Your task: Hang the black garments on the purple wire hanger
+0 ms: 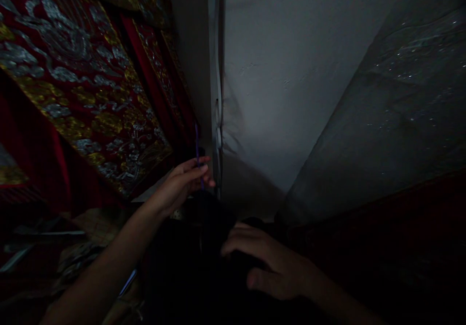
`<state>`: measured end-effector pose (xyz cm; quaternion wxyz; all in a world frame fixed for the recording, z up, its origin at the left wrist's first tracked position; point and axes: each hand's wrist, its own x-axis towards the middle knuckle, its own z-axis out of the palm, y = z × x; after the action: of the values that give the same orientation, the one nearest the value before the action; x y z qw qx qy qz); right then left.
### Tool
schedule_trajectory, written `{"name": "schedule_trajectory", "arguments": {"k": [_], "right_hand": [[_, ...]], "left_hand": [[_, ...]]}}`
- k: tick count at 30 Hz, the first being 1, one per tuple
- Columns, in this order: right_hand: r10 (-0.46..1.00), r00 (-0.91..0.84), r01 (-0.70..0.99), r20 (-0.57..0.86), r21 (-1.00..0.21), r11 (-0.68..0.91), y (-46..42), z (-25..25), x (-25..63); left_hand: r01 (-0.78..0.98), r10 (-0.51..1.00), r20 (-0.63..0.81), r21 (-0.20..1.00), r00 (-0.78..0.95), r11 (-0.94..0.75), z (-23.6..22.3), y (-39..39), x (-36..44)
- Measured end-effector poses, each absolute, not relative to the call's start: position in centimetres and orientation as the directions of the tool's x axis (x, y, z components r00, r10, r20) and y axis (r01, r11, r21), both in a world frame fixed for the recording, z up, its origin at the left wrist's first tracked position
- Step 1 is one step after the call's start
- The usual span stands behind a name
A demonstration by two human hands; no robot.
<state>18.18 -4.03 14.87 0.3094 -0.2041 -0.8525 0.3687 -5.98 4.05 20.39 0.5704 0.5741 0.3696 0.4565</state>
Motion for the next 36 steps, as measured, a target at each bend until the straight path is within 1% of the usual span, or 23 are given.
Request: {"name": "schedule_trajectory", "arguments": {"k": [1,2,4,5,7,9,11,13,15,17,19,21,22,23,24,25,26,28,29,30,32,34,36], "right_hand": [[0.539,-0.772,0.123,0.337,-0.753,0.647,-3.7,14.8,17.5],[0.564,-0.76,0.164,0.324,-0.744,0.647,-3.1,14.7,17.2],[0.696,-0.621,0.291,0.361,-0.718,0.632,-1.2,14.0,17.2],[0.748,-0.529,0.339,0.4,-0.709,0.619,0.0,13.5,17.5],[0.799,-0.363,0.39,0.479,-0.701,0.597,2.3,12.4,18.3],[0.807,-0.262,0.401,0.529,-0.701,0.589,4.3,11.5,19.0],[0.82,-0.266,0.362,0.507,-0.736,0.572,5.5,10.9,19.1],[0.849,-0.319,0.284,0.421,-0.812,0.509,6.2,10.8,19.0],[0.884,-0.303,0.19,0.357,-0.886,0.423,6.7,11.1,18.8],[0.912,-0.168,0.074,0.374,-0.918,0.39,7.5,12.2,18.7],[0.914,0.0,-0.056,0.405,-0.913,0.404,8.9,13.9,18.7],[0.898,0.139,-0.165,0.417,-0.885,0.436,10.7,16.2,18.8],[0.884,0.202,-0.198,0.421,-0.867,0.458,11.6,17.2,18.9],[0.865,0.258,-0.216,0.43,-0.847,0.486,12.4,18.2,19.1],[0.843,0.304,-0.223,0.444,-0.827,0.516,13.1,18.9,19.4],[0.825,0.337,-0.226,0.454,-0.812,0.539,13.6,19.3,19.8],[0.815,0.359,-0.233,0.455,-0.802,0.55,13.8,19.5,20.2],[0.826,0.379,-0.265,0.417,-0.806,0.529,13.4,18.8,21.0],[0.841,0.386,-0.282,0.38,-0.819,0.5,12.9,18.1,21.3],[0.854,0.394,-0.293,0.34,-0.834,0.467,12.3,17.2,21.6],[0.867,0.406,-0.285,0.288,-0.862,0.42,11.0,15.4,21.9],[0.863,0.405,-0.248,0.302,-0.872,0.421,10.2,14.0,22.0],[0.845,0.404,-0.191,0.35,-0.871,0.452,10.0,13.3,22.2]], "left_hand": [[-0.098,0.947,0.017,0.995,0.32,0.015,19.9,3.5,-6.5],[-0.065,0.938,-0.061,0.994,0.342,0.088,19.6,2.9,-7.1],[0.116,0.907,-0.176,0.983,0.382,0.142,19.2,1.3,-8.9],[0.242,0.899,-0.203,0.964,0.388,0.113,19.3,0.5,-9.9],[0.466,0.906,-0.174,0.884,0.386,-0.029,20.0,-0.9,-11.7],[0.574,0.915,-0.079,0.799,0.395,-0.179,21.0,-1.7,-13.1],[0.583,0.928,0.053,0.764,0.369,-0.276,22.0,-1.4,-13.9],[0.583,0.942,0.214,0.742,0.26,-0.33,22.6,-0.3,-14.1],[0.583,0.913,0.398,0.722,0.092,-0.373,22.8,1.3,-13.9],[0.58,0.807,0.586,0.682,-0.069,-0.445,22.4,2.7,-13.4],[0.62,0.608,0.772,0.571,-0.184,-0.538,21.7,3.5,-12.6],[0.688,0.387,0.894,0.427,-0.225,-0.587,20.6,3.6,-11.6],[0.708,0.33,0.921,0.375,-0.209,-0.598,19.9,3.4,-11.0],[0.71,0.33,0.929,0.347,-0.169,-0.613,19.2,3.2,-10.4],[0.696,0.387,0.916,0.345,-0.104,-0.63,18.4,2.9,-9.9],[0.674,0.486,0.874,0.369,-0.018,-0.64,17.5,2.8,-9.3],[0.656,0.603,0.794,0.413,0.081,-0.632,16.6,2.8,-8.7],[0.655,0.797,0.551,0.511,0.247,-0.557,14.6,3.0,-7.5],[0.669,0.853,0.431,0.544,0.295,-0.506,13.5,3.3,-7.0],[0.685,0.886,0.331,0.563,0.326,-0.463,12.4,3.5,-6.5],[0.711,0.908,0.212,0.568,0.361,-0.415,10.1,4.0,-5.8],[0.737,0.92,0.18,0.554,0.348,-0.387,8.0,4.0,-5.2],[0.756,0.932,0.192,0.545,0.308,-0.363,6.3,3.6,-4.7]]}}
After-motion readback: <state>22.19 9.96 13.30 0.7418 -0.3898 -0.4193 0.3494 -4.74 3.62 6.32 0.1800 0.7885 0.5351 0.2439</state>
